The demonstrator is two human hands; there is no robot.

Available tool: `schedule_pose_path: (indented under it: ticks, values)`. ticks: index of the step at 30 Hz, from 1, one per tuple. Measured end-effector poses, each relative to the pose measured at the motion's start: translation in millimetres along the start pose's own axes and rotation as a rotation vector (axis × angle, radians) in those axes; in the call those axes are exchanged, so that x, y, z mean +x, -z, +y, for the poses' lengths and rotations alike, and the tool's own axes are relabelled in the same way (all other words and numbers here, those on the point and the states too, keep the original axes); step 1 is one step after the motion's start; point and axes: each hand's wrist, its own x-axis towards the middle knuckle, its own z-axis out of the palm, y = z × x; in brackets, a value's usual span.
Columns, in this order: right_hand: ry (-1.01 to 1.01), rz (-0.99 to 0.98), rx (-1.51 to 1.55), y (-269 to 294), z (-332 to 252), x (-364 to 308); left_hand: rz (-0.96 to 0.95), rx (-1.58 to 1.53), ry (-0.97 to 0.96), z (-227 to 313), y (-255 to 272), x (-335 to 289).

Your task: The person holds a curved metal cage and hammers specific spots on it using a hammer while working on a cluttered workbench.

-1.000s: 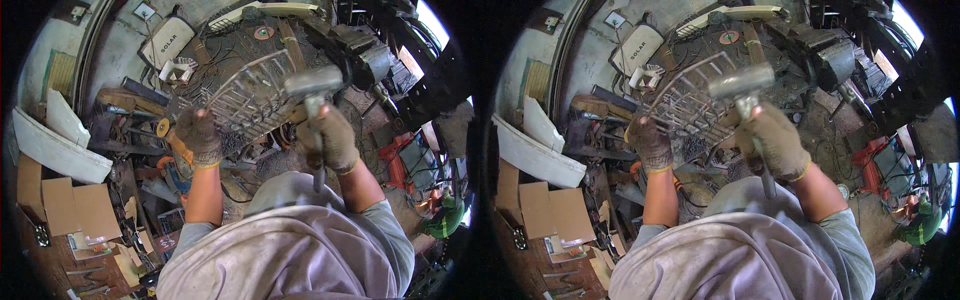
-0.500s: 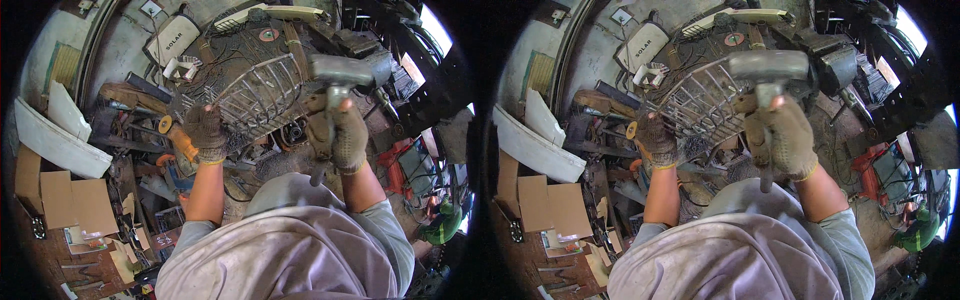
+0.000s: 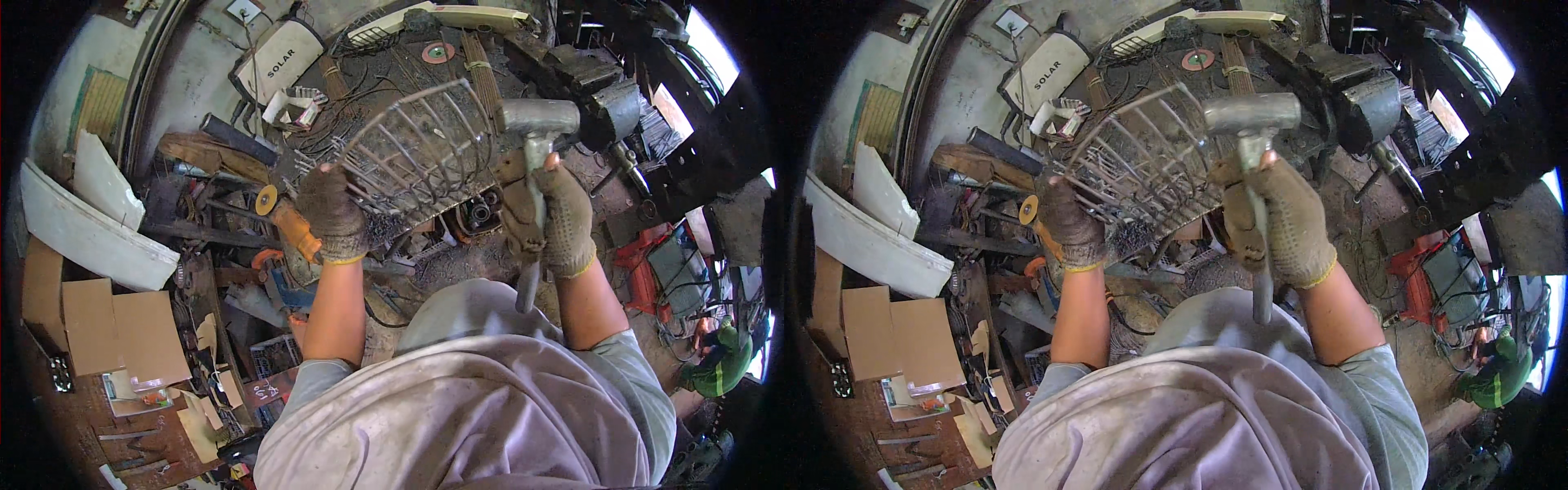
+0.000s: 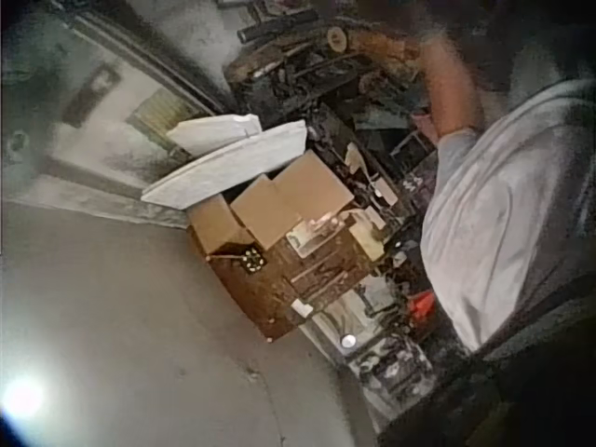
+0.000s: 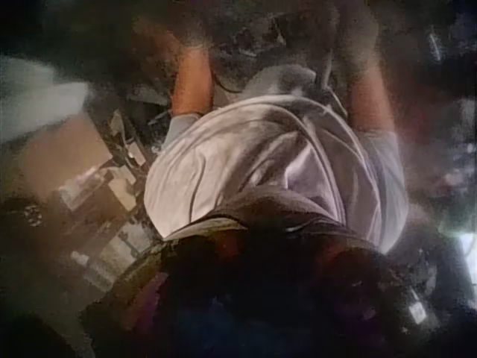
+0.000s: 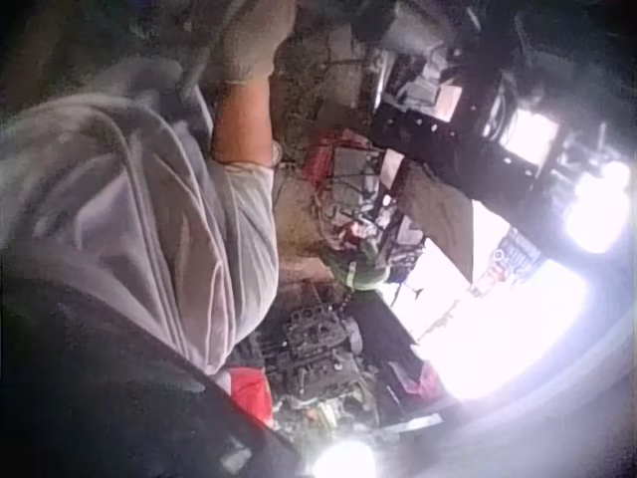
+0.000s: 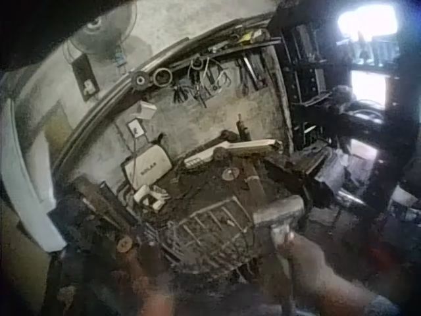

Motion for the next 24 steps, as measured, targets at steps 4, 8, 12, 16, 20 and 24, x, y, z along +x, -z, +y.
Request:
schedule_pose_path:
  ticks: [4, 8, 12, 16, 20, 24]
  values:
    - [0.078, 0.143, 0.027, 14, 4, 1, 0.040, -0.025, -0.002, 0, -1, 10]
    - [0.101, 0.051, 0.004, 26, 7, 1, 0.060, -0.297, 0.101, 15, -12, 9]
    - [0.161, 0.219, -0.083, 31, 21, 5, 0.059, -0.263, 0.089, 12, -14, 12]
    - [0.092, 0.178, -0.124, 31, 16, -2, 0.019, -0.083, -0.044, 7, -9, 11]
    - [0.145, 0.141, -0.243, 20, 20, -2, 0.019, 0.017, -0.045, 13, -15, 4]
    - [-0.030, 0.019, -0.252, -8, 11, -8, 0.019, 0.649, -0.570, -16, 5, 8]
